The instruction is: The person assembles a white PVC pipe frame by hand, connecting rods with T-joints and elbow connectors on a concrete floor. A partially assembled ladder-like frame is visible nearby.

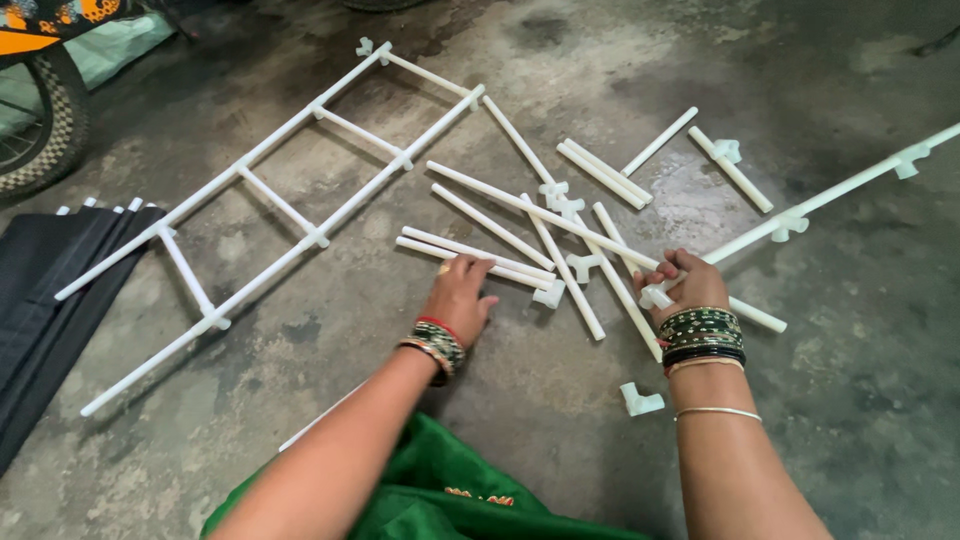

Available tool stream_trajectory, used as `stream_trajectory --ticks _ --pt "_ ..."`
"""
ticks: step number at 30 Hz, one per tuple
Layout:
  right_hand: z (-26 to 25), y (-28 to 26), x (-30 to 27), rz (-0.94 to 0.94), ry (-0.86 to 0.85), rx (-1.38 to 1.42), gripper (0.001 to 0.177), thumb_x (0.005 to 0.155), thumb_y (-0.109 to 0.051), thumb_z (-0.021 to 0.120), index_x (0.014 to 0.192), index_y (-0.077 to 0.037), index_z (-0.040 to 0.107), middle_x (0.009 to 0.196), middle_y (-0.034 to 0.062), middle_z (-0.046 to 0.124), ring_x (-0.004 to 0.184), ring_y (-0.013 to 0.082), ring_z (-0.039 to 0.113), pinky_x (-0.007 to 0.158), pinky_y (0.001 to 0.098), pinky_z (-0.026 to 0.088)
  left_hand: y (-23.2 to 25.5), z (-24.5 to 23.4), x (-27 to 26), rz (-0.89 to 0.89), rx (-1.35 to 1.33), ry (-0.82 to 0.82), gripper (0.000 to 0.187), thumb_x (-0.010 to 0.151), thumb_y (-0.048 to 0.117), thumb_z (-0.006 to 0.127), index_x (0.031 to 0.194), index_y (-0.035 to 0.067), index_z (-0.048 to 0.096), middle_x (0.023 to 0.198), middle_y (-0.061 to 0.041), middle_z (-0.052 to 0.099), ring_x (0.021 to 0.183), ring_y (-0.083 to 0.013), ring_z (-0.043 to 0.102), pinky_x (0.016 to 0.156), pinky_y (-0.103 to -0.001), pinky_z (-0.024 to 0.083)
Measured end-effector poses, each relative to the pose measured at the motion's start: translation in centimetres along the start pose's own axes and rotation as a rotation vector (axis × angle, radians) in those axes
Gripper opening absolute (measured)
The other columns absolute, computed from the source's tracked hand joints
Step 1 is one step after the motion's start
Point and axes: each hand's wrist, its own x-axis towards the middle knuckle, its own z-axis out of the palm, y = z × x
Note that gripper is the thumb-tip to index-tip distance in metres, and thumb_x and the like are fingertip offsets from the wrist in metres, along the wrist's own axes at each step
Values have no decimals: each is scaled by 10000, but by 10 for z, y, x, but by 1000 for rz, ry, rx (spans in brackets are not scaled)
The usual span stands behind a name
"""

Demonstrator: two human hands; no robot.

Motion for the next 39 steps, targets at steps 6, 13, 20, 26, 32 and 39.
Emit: stream_trajectory --ticks 6,13,20,26,32,39 --pt "0 3 -2 -11 -32 -7 121 1058 -198 503 1018 -84 512 661 -6 446 587 152 452 813 444 565 -60 -52 -16 -131 123 -565 693 695 491 907 1091 46 552 1162 -195 598 1139 -394 573 974 -456 480" --pt "-4 3 5 10 -28 -19 134 1058 -212 505 1004 -90 514 661 -11 442 584 150 447 813 441 563 -95 -35 -27 -186 112 -776 432 753 349 858 1017 93 632 1030 -137 707 1013 -360 679 882 -457 539" --pt "-11 6 20 10 -20 -9 158 1066 -233 492 1002 -89 513 659 -14 437 585 152 439 797 440 557 -31 18 17 84 87 -265 174 789 120 761 906 61 646 963 -174 672 971 -400 642 850 -510 517" --pt "-11 -8 14 -97 -114 -92 289 1066 -288 466 1182 -33 533 1005 120 617 925 283 630 948 503 564 51 47 61 177 69 -127 150 894 40 586 1005 86 674 1014 -156 644 1007 -368 643 852 -488 529" --pt "0 -25 -4 -205 -165 -174 464 1047 -337 464 1395 -32 501 1390 173 562 1289 352 563 1055 526 505 67 72 118 190 212 -226 622 823 43 587 1428 167 522 1542 -142 408 1444 -349 376 1140 -491 358" --pt "2 -24 -7 -241 -142 -229 521 1027 -345 488 1448 -38 496 1423 150 562 1314 338 561 1076 511 499 83 131 184 161 395 -492 668 964 176 503 1591 272 294 1707 -52 148 1577 -290 134 1241 -579 161"
